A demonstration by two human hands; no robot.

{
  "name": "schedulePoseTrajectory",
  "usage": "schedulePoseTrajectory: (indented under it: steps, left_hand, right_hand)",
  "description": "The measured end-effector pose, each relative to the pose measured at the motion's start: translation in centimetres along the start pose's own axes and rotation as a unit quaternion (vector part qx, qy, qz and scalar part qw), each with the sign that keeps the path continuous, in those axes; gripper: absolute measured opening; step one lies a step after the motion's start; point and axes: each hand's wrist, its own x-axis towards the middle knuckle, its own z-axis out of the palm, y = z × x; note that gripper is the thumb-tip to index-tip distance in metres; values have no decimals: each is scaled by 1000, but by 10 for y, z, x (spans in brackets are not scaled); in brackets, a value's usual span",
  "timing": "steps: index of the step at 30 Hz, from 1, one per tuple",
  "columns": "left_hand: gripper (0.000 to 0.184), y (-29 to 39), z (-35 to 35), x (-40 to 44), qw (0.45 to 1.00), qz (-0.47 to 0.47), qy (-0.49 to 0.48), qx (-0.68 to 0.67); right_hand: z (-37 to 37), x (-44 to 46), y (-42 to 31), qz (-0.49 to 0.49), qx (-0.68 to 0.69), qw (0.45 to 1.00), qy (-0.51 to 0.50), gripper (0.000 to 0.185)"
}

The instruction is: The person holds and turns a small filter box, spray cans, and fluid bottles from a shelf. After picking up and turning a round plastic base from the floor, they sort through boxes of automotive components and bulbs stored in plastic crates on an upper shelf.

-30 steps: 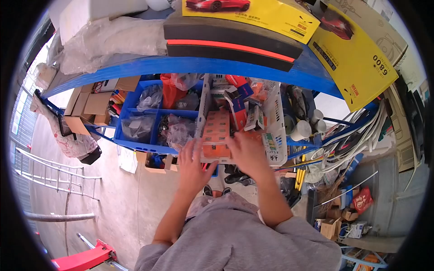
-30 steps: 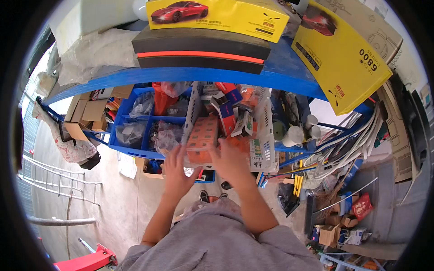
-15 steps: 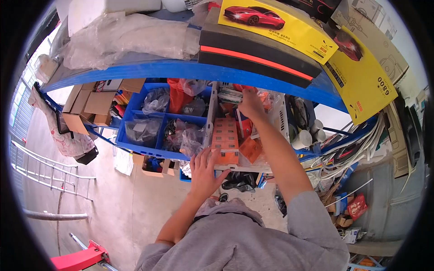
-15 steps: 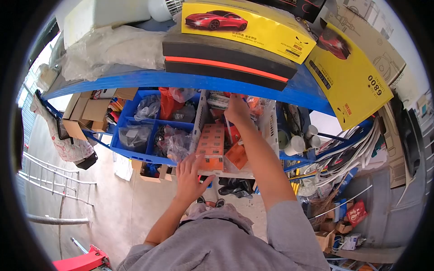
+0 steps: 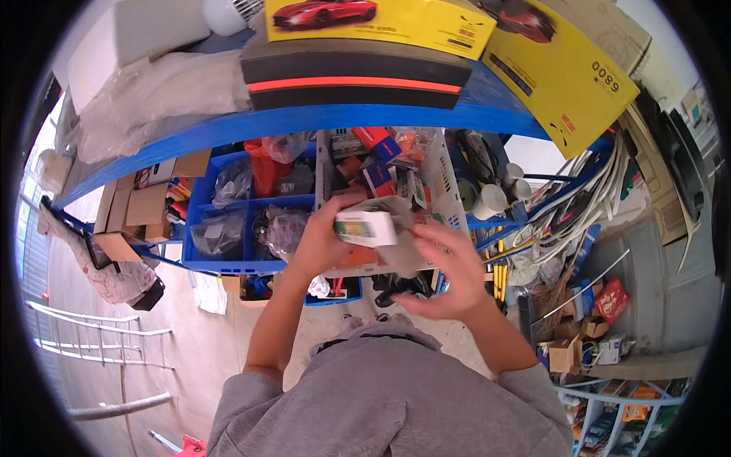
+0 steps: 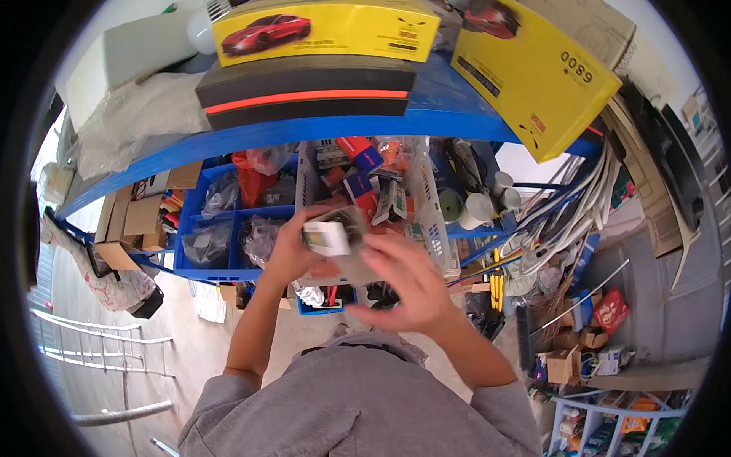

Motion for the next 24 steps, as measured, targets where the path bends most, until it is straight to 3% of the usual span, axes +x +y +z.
schedulePoseTrajectory:
  steps: [3,4,9,13,15,17,19,21,24]
  left_hand:
    - [67,-9,12,-6,997,1,11,-72]
    - [67,-7,16,-6,992,42,11,-117]
    - [68,1,18,-7,991,39,-7,-129]
    - [62,-3,15,-8,989,73,0,-125]
    - [61,-5,12,-10,994,105,16,-27]
    - [63,-1,9,-18,995,97,24,26]
    - [64,0,11,-29,980,-10,87,176]
    - [64,-3,11,-36,976,-33,104,189]
    - [68,-5,4,-42,977,-61,121,164]
  right_hand:
    - [-7,-12,-5,89,28,992,90,64]
    - [-6,-14,-6,99,24,992,77,60]
    - [2,-15,-12,77,40,994,66,56]
    - [8,-11,-12,100,135,985,33,54]
    - [12,-8,-10,111,176,978,15,52]
    - [15,-8,-7,202,253,944,-57,51]
    - [22,2,-3,214,221,948,-76,47]
    - [35,8,10,243,89,955,-144,40]
    - [58,36,47,382,122,908,-123,29]
